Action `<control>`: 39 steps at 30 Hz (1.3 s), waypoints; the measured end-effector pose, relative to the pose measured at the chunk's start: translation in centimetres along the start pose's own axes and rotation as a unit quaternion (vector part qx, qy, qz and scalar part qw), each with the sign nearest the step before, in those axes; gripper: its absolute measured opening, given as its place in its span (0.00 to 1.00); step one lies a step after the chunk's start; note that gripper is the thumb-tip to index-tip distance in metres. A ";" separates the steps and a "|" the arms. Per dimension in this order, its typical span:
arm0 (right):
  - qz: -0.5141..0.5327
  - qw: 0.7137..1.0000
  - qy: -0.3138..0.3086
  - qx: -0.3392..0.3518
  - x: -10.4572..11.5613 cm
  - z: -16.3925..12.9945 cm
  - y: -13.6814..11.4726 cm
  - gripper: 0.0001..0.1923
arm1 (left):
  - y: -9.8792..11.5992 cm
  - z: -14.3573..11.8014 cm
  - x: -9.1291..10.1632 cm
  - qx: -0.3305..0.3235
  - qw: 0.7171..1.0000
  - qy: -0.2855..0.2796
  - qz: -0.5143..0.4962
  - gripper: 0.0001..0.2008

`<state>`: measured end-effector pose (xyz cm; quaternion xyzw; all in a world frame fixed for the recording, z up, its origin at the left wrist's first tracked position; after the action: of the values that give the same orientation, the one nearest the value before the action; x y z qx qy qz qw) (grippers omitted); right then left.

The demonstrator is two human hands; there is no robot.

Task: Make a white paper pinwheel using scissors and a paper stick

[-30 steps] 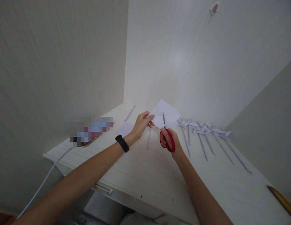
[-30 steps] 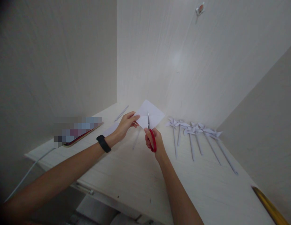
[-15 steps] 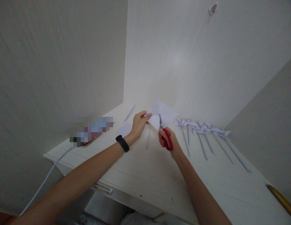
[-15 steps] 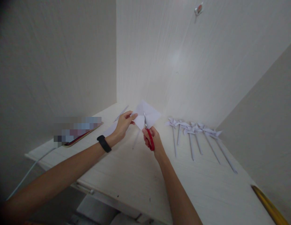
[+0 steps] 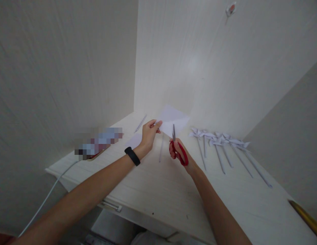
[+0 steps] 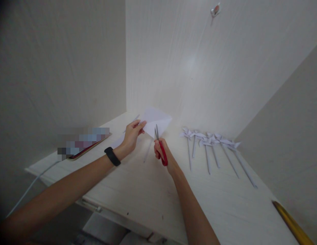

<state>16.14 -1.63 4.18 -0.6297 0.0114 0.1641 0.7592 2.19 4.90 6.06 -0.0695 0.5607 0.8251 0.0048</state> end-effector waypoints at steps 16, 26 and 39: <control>0.011 0.972 0.152 0.179 1.6 1.0 0.6 0.19 | -0.2 0.0 -0.5 0.130 0.986 -0.008 -0.100 0.05; 0.004 0.957 0.243 0.159 2.0 1.3 0.8 0.22 | -0.5 -1.8 -1.7 0.094 0.960 -0.258 0.048 0.08; 0.009 0.968 0.221 0.120 2.3 1.1 0.8 0.23 | -1.2 -1.6 -1.6 0.106 0.970 -0.189 0.112 0.11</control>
<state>17.85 0.10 3.18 -0.5543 0.2046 0.0250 0.8064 4.08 3.97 4.59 0.1518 0.6383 0.7542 0.0254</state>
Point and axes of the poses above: each hand's wrist, its own z-axis towards the middle knuckle, its own x-axis out of the back of the hand, y = z × x, the point moved 1 cm from there along z, towards the middle knuckle, and after that the axes turned 15 degrees about z, right-handed, at the moved point
